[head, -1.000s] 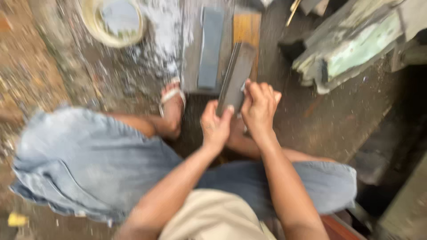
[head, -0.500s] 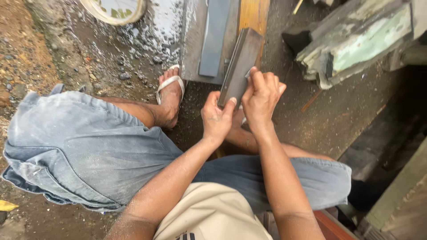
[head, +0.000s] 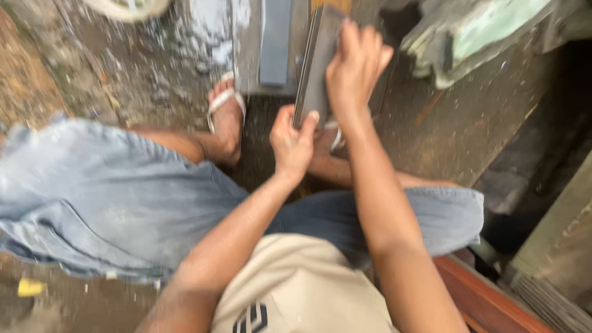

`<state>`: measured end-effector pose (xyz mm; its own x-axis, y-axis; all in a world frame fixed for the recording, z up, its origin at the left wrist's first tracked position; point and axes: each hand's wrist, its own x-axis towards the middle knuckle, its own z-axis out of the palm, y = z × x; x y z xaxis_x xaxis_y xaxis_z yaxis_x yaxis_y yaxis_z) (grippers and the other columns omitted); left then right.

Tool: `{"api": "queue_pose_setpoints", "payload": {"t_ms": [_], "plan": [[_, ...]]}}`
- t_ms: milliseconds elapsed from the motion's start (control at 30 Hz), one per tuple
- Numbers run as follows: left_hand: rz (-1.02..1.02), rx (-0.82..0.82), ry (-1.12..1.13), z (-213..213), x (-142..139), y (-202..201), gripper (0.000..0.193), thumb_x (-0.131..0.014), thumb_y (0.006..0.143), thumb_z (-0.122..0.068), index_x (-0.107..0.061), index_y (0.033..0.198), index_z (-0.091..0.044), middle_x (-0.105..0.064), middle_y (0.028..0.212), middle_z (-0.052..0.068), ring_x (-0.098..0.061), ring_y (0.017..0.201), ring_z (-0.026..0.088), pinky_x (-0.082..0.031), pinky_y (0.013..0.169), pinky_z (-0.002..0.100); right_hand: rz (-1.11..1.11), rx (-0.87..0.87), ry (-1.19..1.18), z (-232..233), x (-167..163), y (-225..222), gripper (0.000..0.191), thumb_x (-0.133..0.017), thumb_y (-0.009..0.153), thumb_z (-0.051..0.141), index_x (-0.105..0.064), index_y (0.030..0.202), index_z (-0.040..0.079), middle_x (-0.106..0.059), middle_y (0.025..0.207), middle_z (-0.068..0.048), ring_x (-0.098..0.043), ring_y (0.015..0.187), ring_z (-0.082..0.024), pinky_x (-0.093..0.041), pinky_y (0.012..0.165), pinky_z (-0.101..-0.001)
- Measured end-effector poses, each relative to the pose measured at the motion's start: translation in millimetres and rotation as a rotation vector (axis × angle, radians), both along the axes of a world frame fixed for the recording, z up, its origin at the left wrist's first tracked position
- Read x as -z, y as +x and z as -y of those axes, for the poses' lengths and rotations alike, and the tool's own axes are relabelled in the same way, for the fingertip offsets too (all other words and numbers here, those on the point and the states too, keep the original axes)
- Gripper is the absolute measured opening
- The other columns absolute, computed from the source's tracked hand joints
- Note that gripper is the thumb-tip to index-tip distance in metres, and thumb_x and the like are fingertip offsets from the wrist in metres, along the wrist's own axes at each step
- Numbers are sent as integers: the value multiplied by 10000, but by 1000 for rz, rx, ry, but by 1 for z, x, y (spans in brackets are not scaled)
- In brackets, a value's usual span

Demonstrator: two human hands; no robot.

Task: The person sits on the ground and sharpens a small metal part using multiple sharpening stones. They repeatedly rub the metal part against the stones, occasionally dipping it into a container of water to wet the surface before continuing.

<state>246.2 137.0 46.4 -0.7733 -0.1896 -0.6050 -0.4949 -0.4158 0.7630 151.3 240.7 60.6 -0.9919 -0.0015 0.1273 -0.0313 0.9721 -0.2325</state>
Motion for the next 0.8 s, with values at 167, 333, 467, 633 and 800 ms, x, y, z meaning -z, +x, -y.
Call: {"api": "queue_pose_setpoints", "payload": {"t_ms": [167, 333, 467, 633, 800], "plan": [[-218, -4, -247, 3, 2, -1, 205, -750, 951, -99, -658, 1103, 4, -746, 1005, 84, -691, 882, 124, -571, 756, 270, 47, -44, -87, 7, -11, 24, 383, -708, 816, 6, -710, 1187, 99, -626, 961, -121, -590, 970, -323, -367, 868, -513], [3, 37, -58, 3, 4, 1, 199, -726, 948, -150, -660, 1070, -7, -729, 909, 83, -661, 754, 117, -591, 670, 271, -26, -8, -21, -1, 2, -1, 283, -686, 910, 10, -682, 1185, 78, -649, 1072, -157, -581, 1058, -353, -389, 932, -488], [-274, -16, -229, 0, 5, -1, 212, -743, 948, -99, -643, 1102, 7, -729, 1026, 100, -669, 945, 130, -554, 862, 274, 21, -65, -148, 5, -14, 24, 370, -727, 883, 17, -686, 1239, 110, -642, 1024, -96, -598, 1006, -277, -374, 884, -475], [19, -22, 92, 0, 3, -3, 219, -712, 939, -145, -623, 1079, -2, -729, 935, 89, -703, 799, 151, -623, 744, 310, 13, -23, 26, -4, 3, 1, 423, -705, 869, -8, -687, 1276, 104, -622, 1087, -147, -569, 1081, -335, -383, 935, -481], [-251, 21, -285, 3, -3, -5, 263, -744, 919, -118, -628, 1113, 15, -725, 978, 65, -670, 816, 100, -553, 701, 246, -157, -122, -39, 5, -5, 9, 449, -703, 780, 10, -664, 1220, 87, -615, 1069, -146, -569, 1054, -320, -365, 918, -502]]}}
